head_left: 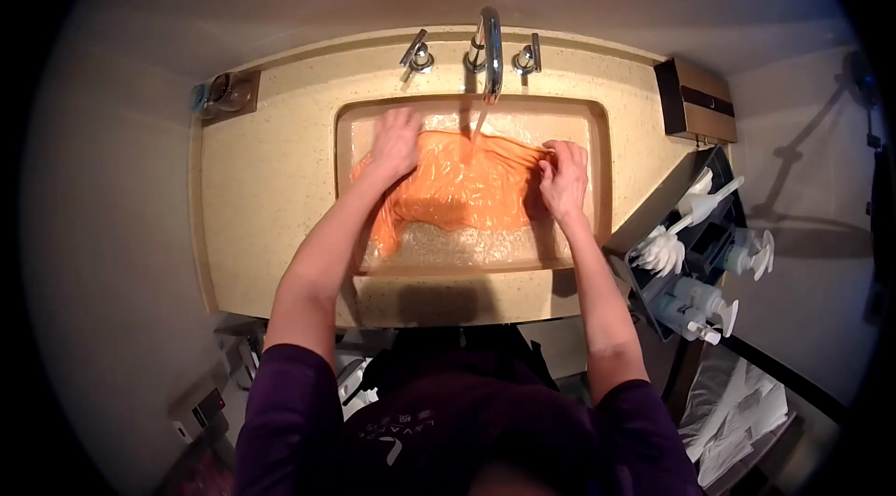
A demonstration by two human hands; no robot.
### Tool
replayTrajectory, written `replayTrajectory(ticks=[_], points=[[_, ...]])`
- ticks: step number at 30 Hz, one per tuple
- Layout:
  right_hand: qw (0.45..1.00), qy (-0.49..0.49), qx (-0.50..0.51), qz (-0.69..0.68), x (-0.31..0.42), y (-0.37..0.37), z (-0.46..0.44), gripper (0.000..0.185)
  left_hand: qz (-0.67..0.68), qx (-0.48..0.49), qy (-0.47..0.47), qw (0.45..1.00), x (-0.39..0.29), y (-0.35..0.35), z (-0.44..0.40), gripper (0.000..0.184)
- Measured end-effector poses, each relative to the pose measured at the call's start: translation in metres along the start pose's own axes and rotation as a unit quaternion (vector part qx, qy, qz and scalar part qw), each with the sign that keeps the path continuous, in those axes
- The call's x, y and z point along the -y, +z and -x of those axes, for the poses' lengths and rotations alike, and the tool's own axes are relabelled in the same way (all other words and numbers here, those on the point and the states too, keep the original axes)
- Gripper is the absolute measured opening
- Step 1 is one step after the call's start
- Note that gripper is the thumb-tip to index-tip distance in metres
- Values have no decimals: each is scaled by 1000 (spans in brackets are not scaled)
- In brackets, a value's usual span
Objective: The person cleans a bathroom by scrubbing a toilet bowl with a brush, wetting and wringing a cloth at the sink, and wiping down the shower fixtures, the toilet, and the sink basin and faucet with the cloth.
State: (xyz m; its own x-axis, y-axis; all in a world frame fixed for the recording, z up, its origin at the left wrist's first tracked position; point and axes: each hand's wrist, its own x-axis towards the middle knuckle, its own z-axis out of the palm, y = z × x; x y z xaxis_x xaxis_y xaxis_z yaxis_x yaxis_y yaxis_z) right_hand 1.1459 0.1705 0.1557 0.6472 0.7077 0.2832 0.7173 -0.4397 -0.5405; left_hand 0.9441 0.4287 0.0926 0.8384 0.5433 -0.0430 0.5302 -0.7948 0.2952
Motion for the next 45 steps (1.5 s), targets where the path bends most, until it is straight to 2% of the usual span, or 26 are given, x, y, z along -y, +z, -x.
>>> replayTrajectory(ticks=[2, 5, 8, 10, 13, 15, 16, 17, 18, 19, 20, 21, 22, 23, 24, 26, 28, 30, 31, 32, 33, 36, 38, 39, 41, 45], points=[[1000, -2, -4, -25, 10, 1, 17, 27, 44, 90, 19, 995, -35, 8, -22, 62], [998, 17, 33, -57, 17, -5, 56, 18, -12, 218, -6, 976, -97, 41, -14, 70], [997, 37, 40, -50, 10, -14, 92, 17, 3, 53, 78, 996, -122, 72, 46, 69], [996, 59, 39, -48, 6, -20, 112, 17, 31, -97, 257, 961, -86, 72, 61, 42], [992, 100, 36, -70, -2, -32, 131, 18, -6, 0, 195, 981, -41, 48, 64, 32], [989, 122, 16, -83, -2, -28, 140, 15, 36, 66, -43, 996, -38, 40, 57, 24], [986, 141, 2, -94, -3, -21, 145, 13, 29, 67, -40, 997, -46, 29, 50, 24], [985, 144, -2, -100, -2, -12, 148, 13, 313, 186, -170, 916, -61, 21, 42, 22], [943, 225, 39, -243, -3, 1, 150, 12, 560, 280, -281, 727, -77, 8, 34, 19], [874, 296, 79, -378, -4, 13, 148, 11, 555, 277, -280, 733, -93, -14, 32, 19], [873, 292, 77, -384, -3, 20, 143, 11, 652, 258, -250, 667, -112, -41, 33, 16], [791, 375, 84, -477, -3, 27, 137, 17, 741, 235, -215, 591, -127, -66, 35, 13], [691, 450, 93, -558, -3, 33, 132, 26, 739, 233, -215, 595, -138, -84, 37, 13], [647, 480, 124, -579, -9, 39, 128, 41, 753, 229, -175, 592, -147, -100, 40, 15], [646, 476, 126, -582, -9, 39, 121, 41, 766, 225, -133, 588, -152, -116, 44, 17], [543, 523, 159, -638, -5, 37, 106, 45, 779, 235, -113, 570, -161, -144, 54, 26], [487, 542, 178, -661, -5, 41, 94, 48, 833, 201, -114, 503, -171, -158, 58, 34], [492, 484, 136, -711, -8, 50, 75, 40, 848, 184, -121, 481, -156, -151, 52, 39], [536, 459, 122, -698, -25, 59, 63, 25, 869, 149, -112, 459, -137, -132, 47, 40], [656, 464, 150, -576, -41, 49, 46, 13, 887, 114, -104, 435, -124, -121, 42, 41], [663, 499, 51, -556, -26, 36, 25, 8, 878, 67, -169, 444, -122, -125, 34, 43], [745, 458, -3, -485, -65, 57, 0, 6, 822, 60, -210, 526, -56, -59, 27, 34], [869, 391, -70, -295, -65, 68, -15, 14, 822, 58, -275, 495, -39, -30, 30, 33], [869, 392, -69, -293, -67, 75, -17, 14, 815, 56, -339, 465, -31, -17, 33, 31], [967, 243, 33, -64, -72, 92, -18, 24, 796, 67, -336, 499, -14, 10, 40, 32], [970, 215, 96, 59, -26, 108, -8, 50, 687, 14, -418, 594, -6, 26, 56, 27]])
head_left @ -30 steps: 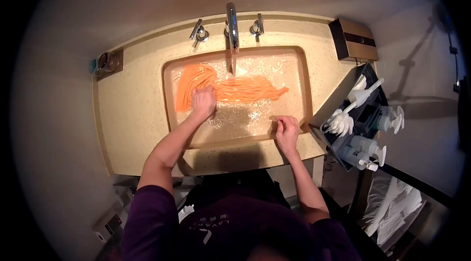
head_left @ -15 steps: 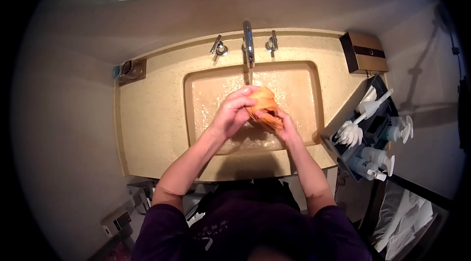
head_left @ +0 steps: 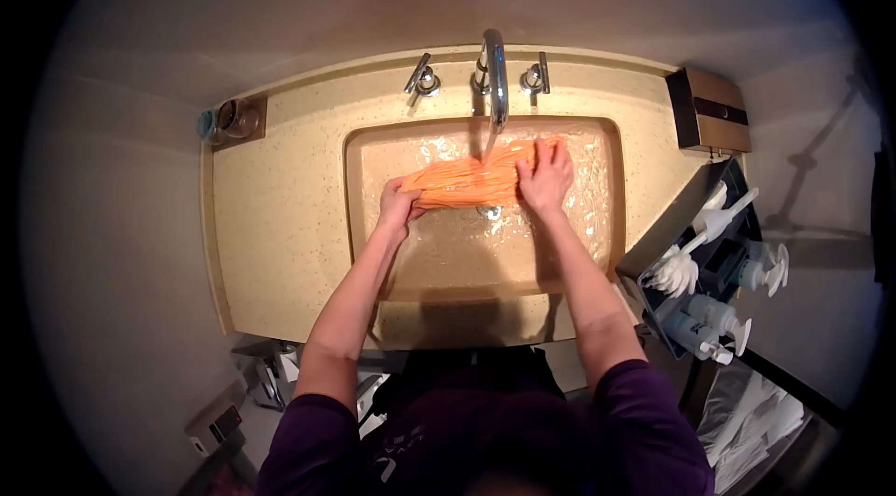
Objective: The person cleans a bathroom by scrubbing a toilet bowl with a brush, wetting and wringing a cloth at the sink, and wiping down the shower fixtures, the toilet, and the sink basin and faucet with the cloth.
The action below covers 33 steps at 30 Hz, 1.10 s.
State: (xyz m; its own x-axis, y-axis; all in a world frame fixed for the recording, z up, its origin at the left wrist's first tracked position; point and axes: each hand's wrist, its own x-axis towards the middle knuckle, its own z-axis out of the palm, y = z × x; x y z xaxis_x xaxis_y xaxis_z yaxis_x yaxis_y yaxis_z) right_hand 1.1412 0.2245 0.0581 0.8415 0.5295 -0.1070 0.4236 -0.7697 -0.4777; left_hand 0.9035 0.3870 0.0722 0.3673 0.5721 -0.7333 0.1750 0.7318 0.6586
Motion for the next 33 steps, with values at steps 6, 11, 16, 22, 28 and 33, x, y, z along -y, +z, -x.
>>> replayTrajectory(ticks=[6, 11, 16, 22, 28, 33], points=[[919, -300, 197, 161, -1, 29, 37, 78, -250, -115, 104, 956, 46, -6, -28, 29], [974, -165, 87, 131, -20, -23, 10, 64, -153, -32, 1, 988, 27, 26, -9, 31], [995, -4, 77, -58, -14, 20, 41, 53, -80, 70, -42, 993, 43, 57, 9, 44], [835, 18, 200, -513, 55, -47, 126, 28, 243, 192, -178, 934, 23, 83, 27, 45], [941, -175, 28, -288, 91, -65, 143, 26, 286, 423, -123, 851, 45, 95, 19, 40], [969, -44, 15, -243, 72, -61, 77, 21, 80, 265, -8, 961, 8, 128, 100, 35]])
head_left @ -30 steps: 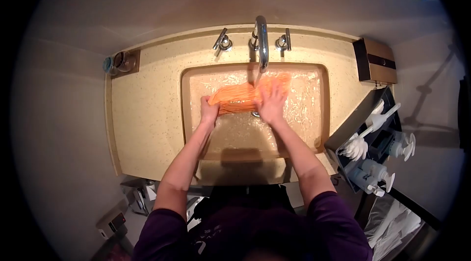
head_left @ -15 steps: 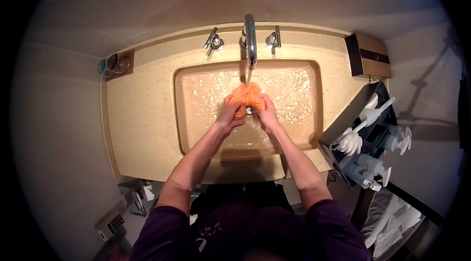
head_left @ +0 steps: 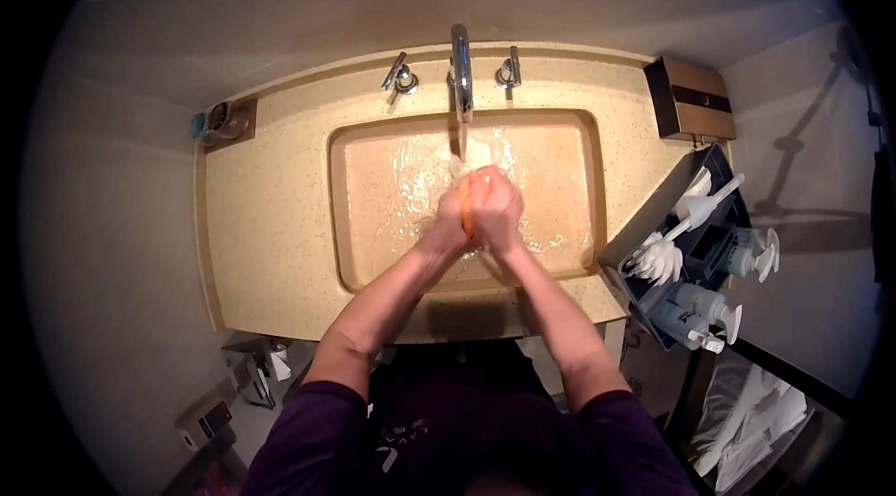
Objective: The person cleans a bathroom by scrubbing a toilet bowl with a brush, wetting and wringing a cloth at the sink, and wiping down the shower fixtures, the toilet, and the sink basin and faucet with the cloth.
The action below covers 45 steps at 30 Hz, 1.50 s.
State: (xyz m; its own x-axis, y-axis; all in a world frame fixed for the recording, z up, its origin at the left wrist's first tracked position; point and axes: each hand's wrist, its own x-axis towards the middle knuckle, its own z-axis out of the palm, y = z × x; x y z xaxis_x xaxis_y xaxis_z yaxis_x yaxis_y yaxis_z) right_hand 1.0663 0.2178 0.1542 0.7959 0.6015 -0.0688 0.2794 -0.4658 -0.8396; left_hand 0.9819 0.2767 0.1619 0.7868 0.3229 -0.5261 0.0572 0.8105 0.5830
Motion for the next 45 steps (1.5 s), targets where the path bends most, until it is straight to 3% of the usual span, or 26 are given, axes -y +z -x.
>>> replayTrajectory(ticks=[3, 5, 6, 9, 10, 12, 14, 15, 18, 21, 23, 24, 25, 27, 30, 31, 32, 34, 35, 36, 38, 39, 41, 42, 44, 45], points=[[987, -26, 6, 156, -48, -9, -39, 22, -67, -5, -48, 997, -6, -13, -12, 37], [989, -49, 8, 137, -58, -28, -43, 21, -61, -76, -103, 990, -37, 2, 3, 36], [990, -67, 7, 124, -61, -37, -42, 24, -218, -144, -20, 965, -38, -27, -11, 31], [970, -137, -53, 193, -65, -65, -13, 35, -558, -294, 162, 758, -63, -116, -32, 21], [970, -137, -57, 194, -69, -71, -3, 35, -559, -291, 165, 759, -69, -119, -30, 21], [982, -81, -50, 166, -79, -84, 27, 39, -692, -382, 319, 524, -66, -116, -27, 26], [986, -64, -39, 147, -96, -84, 53, 37, -633, -354, 199, 658, -29, -64, -31, 25], [991, -52, -22, 123, -102, -81, 62, 36, -596, -285, 345, 667, 12, -56, -39, 31], [996, -33, -16, 81, -104, -78, 84, 29, -589, 57, 302, 748, 71, -14, -35, 25], [998, -1, -35, 47, -103, -84, 89, 26, -549, 176, 184, 796, 48, 13, -29, 27], [997, -18, -53, 43, -102, -85, 88, 24, -264, 107, 26, 958, 63, -19, -77, 30], [996, -37, -71, 39, -102, -85, 86, 22, -145, 19, 5, 989, 31, 3, -74, 33], [996, -33, -70, 43, -95, -88, 85, 22, -20, -71, -19, 997, -3, 28, -70, 37], [998, -9, -54, 23, -78, -89, 81, 20, 181, 0, 37, 983, -3, -8, -130, 37], [997, -36, -57, 35, -72, -83, 77, 20, 337, 19, 65, 939, 6, -62, -177, 31], [996, -48, -66, 28, -66, -80, 75, 19, 276, -144, 62, 948, -3, -69, -169, 28], [996, -47, -66, 29, -67, -81, 76, 19, 26, -229, 49, 972, -6, -77, -152, 30], [999, -4, -40, -6, -73, -74, 77, 18, -441, -293, 93, 843, -14, -117, -110, 32], [999, -5, -40, -11, -76, -73, 76, 18, -631, -271, 144, 713, -21, -138, -92, 32], [999, 1, -28, -26, -80, -71, 76, 17, -637, -272, 143, 707, -30, -148, -78, 32], [999, 8, -9, -45, -88, -61, 79, 17, -736, -359, 19, 574, -45, -158, -48, 27], [999, 10, 9, -43, -91, -53, 76, 17, -736, -364, 19, 570, -59, -152, -36, 27], [998, 28, 54, -35, -87, -41, 66, 16, -539, -288, 12, 791, -93, -127, -11, 25], [997, 28, 56, -39, -86, -33, 61, 16, -541, -291, 12, 789, -104, -115, 1, 25], [995, -26, 80, 57, -92, -13, 49, 16, -374, -135, 149, 905, -119, -86, 29, 29], [993, -20, 91, 70, -89, -4, 43, 17, -376, -138, 147, 904, -131, -64, 49, 29]])
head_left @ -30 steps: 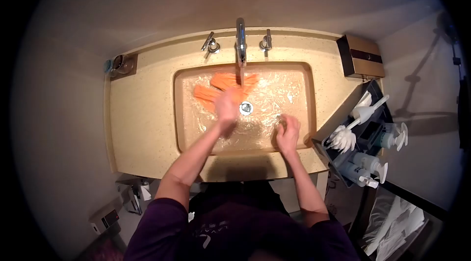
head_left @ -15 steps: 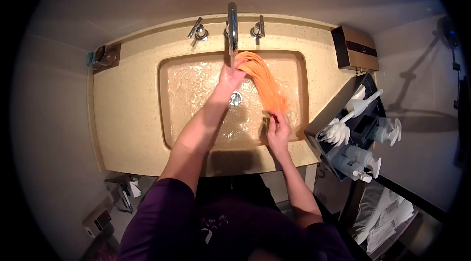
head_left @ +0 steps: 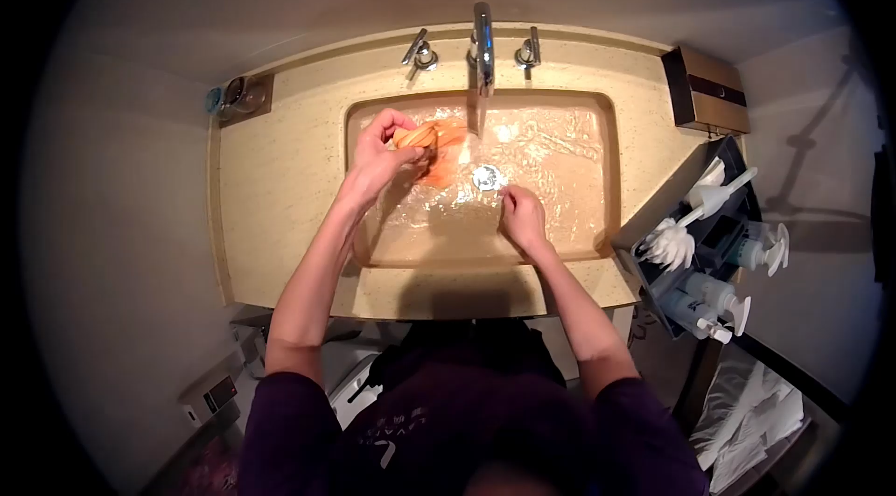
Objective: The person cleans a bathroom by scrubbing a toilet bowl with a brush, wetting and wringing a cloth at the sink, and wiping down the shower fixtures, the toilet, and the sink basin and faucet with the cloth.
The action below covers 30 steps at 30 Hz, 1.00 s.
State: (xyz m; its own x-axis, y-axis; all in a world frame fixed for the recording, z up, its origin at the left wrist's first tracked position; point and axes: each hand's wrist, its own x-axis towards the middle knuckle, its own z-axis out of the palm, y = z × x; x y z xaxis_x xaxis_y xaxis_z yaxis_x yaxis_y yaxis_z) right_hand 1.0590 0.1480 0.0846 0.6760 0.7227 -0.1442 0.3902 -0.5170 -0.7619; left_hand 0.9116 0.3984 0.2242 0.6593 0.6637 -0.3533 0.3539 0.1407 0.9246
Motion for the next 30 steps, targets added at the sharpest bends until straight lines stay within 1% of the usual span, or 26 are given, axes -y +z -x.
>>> replayTrajectory(ticks=[1, 2, 3, 4, 5, 6, 7, 8, 12, 14, 15, 17, 18, 19, 20, 21, 22, 23, 24, 26, 27, 29, 30], points=[[1000, -1, 2, -3, 3, 6, -7, 17, 7, -5, 51, 999, -32, 2, 19, 29], [996, -19, 18, 81, 6, 11, -14, 18, 14, -11, 103, 995, -59, 3, 37, 29], [985, -37, 33, 164, 9, 17, -20, 19, 13, -14, 102, 995, -81, 2, 52, 29], [985, -12, 62, 163, 6, 25, -27, 24, 40, -19, 109, 993, -99, 1, 67, 30], [984, -15, 64, 163, 11, 26, -30, 24, 68, -25, 116, 991, -112, -1, 79, 32], [972, -3, 97, 216, 16, 26, -33, 25, 68, -28, 116, 990, -120, -6, 89, 32], [954, 9, 129, 269, 20, 28, -36, 26, 82, -33, 141, 986, -126, -10, 97, 31], [943, -5, 144, 299, 17, 33, -40, 26, 96, -37, 164, 981, -129, -14, 105, 31], [924, -37, 148, 350, 22, 34, -38, 26, 118, -64, 178, 975, -130, -25, 123, 32], [943, -16, 138, 303, 37, 18, -33, 25, 170, -60, 198, 963, -126, -26, 126, 34], [941, -21, 138, 309, 48, 13, -32, 25, 176, -65, 201, 962, -124, -28, 128, 34], [972, -46, 90, 213, 69, 11, -33, 24, 193, -30, 196, 961, -121, -31, 130, 35], [985, -103, 52, 130, 68, 22, -45, 22, 175, -38, 195, 964, -119, -31, 130, 33], [991, -131, 17, 21, 87, 26, -58, 20, 178, -42, 197, 963, -117, -30, 129, 33], [990, -77, 47, -111, 106, 33, -78, 24, 177, -44, 197, 963, -116, -30, 129, 33], [980, 23, 109, -167, 139, 28, -98, 31, 176, -47, 197, 963, -115, -29, 128, 32], [941, 47, 129, -310, 143, 46, -126, 44, 174, -49, 199, 963, -115, -28, 128, 32], [886, 124, 158, -418, 184, 33, -139, 53, 157, -57, 192, 967, -115, -27, 128, 31], [813, 168, 147, -538, 209, 33, -152, 49, 138, -64, 182, 971, -116, -27, 129, 31], [679, 248, 192, -664, 230, 35, -183, 28, 126, -68, 180, 973, -117, -26, 129, 30], [621, 255, 219, -708, 225, 36, -197, 16, 118, -73, 182, 973, -118, -26, 129, 30], [541, 255, 270, -755, 168, 60, -237, 12, 114, -73, 185, 973, -116, -28, 129, 30], [580, 274, 234, -731, 182, 46, -221, 5, 115, -75, 193, 971, -115, -30, 128, 29]])
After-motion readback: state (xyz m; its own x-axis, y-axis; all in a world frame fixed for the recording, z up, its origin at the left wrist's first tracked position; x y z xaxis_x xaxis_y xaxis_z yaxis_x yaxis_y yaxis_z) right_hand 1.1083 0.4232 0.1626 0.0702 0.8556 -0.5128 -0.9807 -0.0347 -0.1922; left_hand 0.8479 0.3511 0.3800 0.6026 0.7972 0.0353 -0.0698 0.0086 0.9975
